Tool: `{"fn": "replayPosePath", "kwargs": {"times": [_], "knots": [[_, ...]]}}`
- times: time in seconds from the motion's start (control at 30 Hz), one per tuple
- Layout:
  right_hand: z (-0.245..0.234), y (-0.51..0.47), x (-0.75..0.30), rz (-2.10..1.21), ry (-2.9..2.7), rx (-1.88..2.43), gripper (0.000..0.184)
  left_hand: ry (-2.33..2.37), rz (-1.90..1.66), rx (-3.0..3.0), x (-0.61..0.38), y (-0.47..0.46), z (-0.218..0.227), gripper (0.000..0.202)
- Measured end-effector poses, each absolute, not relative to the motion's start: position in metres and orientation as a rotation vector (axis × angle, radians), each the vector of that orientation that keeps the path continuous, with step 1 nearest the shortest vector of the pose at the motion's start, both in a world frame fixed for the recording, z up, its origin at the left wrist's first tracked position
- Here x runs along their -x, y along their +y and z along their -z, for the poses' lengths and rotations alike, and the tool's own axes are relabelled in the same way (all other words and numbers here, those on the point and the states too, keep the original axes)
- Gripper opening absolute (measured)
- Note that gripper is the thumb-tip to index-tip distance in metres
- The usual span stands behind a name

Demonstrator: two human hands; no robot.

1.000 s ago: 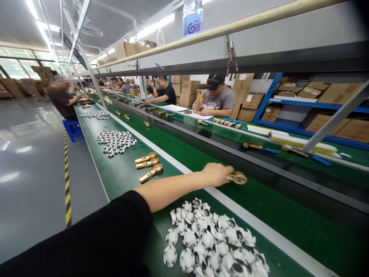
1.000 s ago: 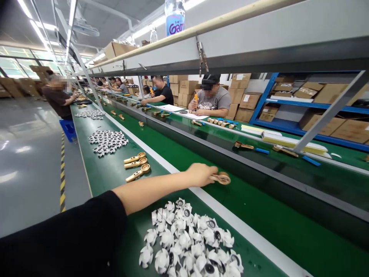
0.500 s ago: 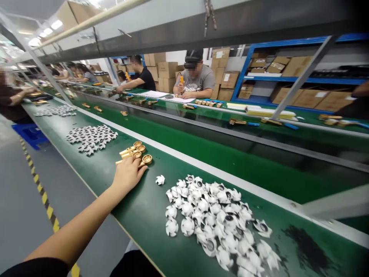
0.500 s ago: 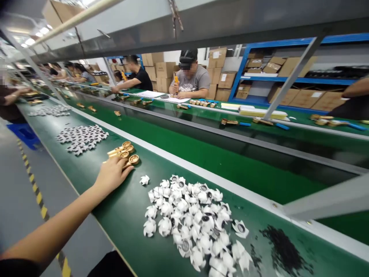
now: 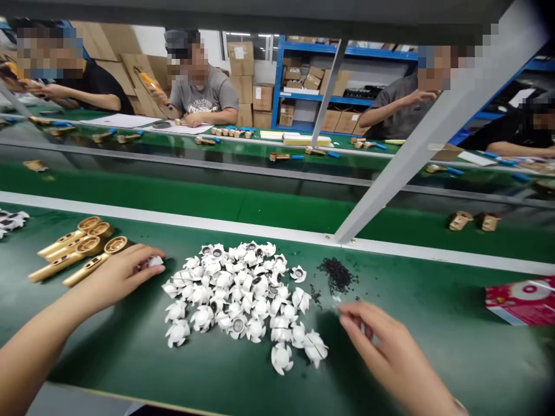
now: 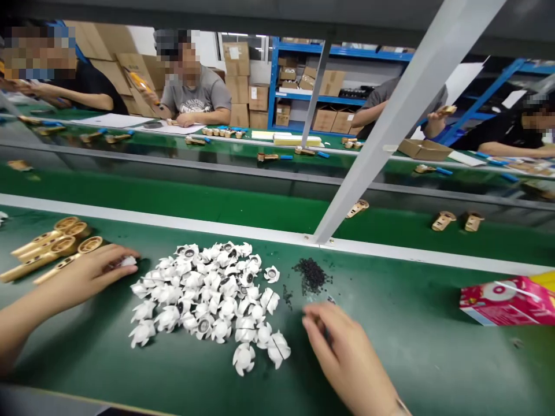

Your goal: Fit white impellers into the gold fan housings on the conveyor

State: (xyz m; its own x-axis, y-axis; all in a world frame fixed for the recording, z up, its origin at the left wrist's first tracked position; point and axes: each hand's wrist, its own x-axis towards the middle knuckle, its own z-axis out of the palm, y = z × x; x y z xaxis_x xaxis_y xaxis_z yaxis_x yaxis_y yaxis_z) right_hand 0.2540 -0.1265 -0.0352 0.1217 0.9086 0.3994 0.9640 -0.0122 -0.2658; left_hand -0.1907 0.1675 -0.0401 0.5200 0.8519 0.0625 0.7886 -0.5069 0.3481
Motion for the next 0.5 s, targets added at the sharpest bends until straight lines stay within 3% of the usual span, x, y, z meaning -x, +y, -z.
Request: {"fn": "replayPosePath", "kwargs": {"times": [0.23, 0.5], "knots": [[0.066, -0.055, -0.278, 0.237, -2.103, 1.843, 0.022, 1.465, -0.718, -2.068, 0.143, 0.142, 0.009, 0.03], [0.047, -0.041, -0.269, 0.345, -2.47, 1.668, 0.028, 1.171, -0.794, -1.686, 0.073, 0.141, -0.021, 0.029]]}}
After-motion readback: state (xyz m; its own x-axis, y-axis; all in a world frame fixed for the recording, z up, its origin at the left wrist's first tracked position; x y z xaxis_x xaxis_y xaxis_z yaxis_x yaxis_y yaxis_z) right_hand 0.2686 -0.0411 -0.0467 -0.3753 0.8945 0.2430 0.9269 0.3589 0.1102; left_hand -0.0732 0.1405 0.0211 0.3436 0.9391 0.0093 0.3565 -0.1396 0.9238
